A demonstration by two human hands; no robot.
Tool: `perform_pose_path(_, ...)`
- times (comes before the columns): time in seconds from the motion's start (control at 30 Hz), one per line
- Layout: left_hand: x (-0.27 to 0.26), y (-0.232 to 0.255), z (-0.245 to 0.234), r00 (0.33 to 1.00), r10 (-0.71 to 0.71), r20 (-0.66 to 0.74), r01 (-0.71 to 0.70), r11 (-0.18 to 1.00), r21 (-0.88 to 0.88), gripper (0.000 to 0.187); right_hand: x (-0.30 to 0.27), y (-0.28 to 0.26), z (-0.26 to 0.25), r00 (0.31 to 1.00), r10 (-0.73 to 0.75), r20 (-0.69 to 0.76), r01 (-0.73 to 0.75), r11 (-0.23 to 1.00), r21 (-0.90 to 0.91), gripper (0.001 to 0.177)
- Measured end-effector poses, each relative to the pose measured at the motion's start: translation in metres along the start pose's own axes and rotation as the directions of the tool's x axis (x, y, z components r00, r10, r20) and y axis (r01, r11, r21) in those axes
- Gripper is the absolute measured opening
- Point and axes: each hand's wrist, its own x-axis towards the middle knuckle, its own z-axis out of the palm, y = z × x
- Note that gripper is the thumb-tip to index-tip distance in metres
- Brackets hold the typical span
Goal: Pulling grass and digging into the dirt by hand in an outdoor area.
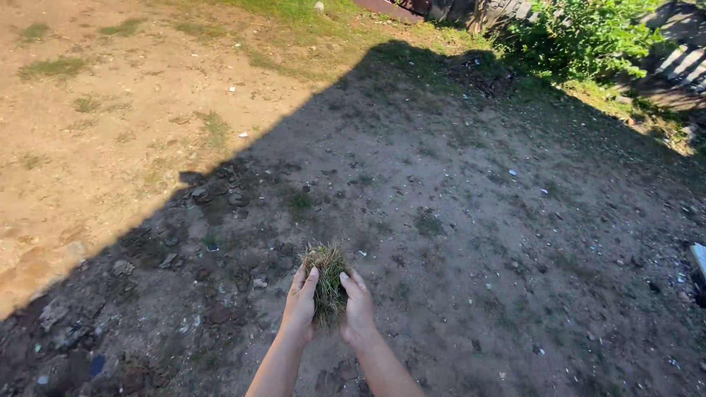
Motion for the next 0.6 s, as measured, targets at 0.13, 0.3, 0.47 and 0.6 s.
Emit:
perform_pose_path(0.13, 0.042, -0.055, 0.065, 0.988, -0.139, 0.066, 0.134, 0.989, 0.065, 0.048, 0.022, -0.05, -0.072, 0.973, -0.004, -0.233, 0.033, 0.992, 0.122, 0.035)
perform_pose_path(0.3, 0.098, -0.112, 0.111, 0.908, -0.349, 0.233, 0.351, 0.936, 0.033, 0.046, 0.048, -0.091, -0.124, 0.962, -0.104, -0.253, 0.152, 0.972, 0.18, 0.034)
perform_pose_path(0.47, 0.156, -0.125, 0.168, 0.855, -0.382, 0.351, 0.279, 0.909, 0.31, 0.056, 0.104, -0.124, -0.157, 0.907, -0.086, -0.411, 0.203, 0.947, 0.248, 0.032)
perform_pose_path(0.6, 0.211, -0.126, 0.218, 0.792, -0.5, 0.349, 0.346, 0.84, 0.418, 0.063, 0.156, -0.16, -0.168, 0.878, -0.169, -0.449, 0.328, 0.895, 0.303, 0.031)
